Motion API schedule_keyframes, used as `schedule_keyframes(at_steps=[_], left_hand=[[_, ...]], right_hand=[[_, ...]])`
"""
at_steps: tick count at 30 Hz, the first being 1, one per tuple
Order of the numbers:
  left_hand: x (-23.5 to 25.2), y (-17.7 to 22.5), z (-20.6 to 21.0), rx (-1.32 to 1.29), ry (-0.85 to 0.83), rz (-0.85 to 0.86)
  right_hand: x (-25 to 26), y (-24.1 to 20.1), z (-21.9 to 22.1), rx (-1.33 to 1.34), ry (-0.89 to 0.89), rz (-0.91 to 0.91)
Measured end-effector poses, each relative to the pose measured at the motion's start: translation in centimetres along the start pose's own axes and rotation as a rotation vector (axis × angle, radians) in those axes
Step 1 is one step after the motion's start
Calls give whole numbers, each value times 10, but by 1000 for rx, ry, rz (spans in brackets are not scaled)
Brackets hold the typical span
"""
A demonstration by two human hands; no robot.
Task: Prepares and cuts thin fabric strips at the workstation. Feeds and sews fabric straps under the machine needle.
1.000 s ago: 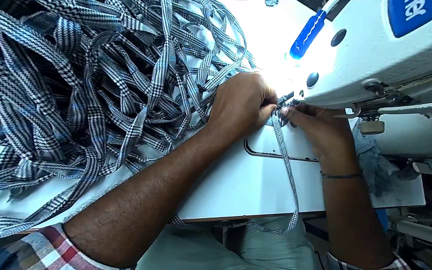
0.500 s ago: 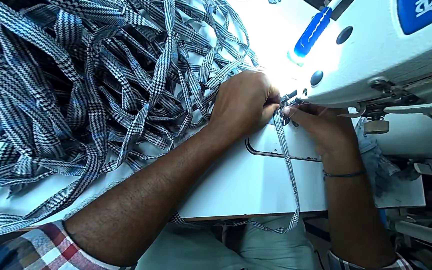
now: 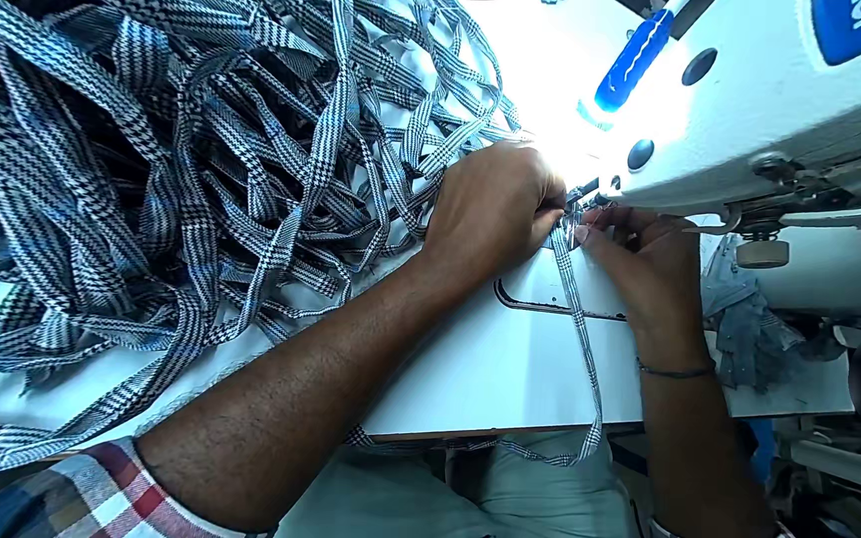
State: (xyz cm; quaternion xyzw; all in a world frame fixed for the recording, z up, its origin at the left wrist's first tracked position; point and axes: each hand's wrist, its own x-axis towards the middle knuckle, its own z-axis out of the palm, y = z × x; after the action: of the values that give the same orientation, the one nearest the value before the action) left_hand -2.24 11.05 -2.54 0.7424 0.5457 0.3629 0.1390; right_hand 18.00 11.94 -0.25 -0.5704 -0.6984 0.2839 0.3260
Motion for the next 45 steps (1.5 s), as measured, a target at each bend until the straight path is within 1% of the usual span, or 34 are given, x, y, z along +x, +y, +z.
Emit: schedule_keyframes(at_steps=[16,33,45], left_hand=[[-1,-1,-1,-4,-17,17],[-1,-1,-1,-9,-11,-14],[0,0,0,-3,-3,11]], right_hand=[[-3,7,4,-4,40,-75],[-3,8,6,14,63,-73],[-3,8,6,20,58,-83]])
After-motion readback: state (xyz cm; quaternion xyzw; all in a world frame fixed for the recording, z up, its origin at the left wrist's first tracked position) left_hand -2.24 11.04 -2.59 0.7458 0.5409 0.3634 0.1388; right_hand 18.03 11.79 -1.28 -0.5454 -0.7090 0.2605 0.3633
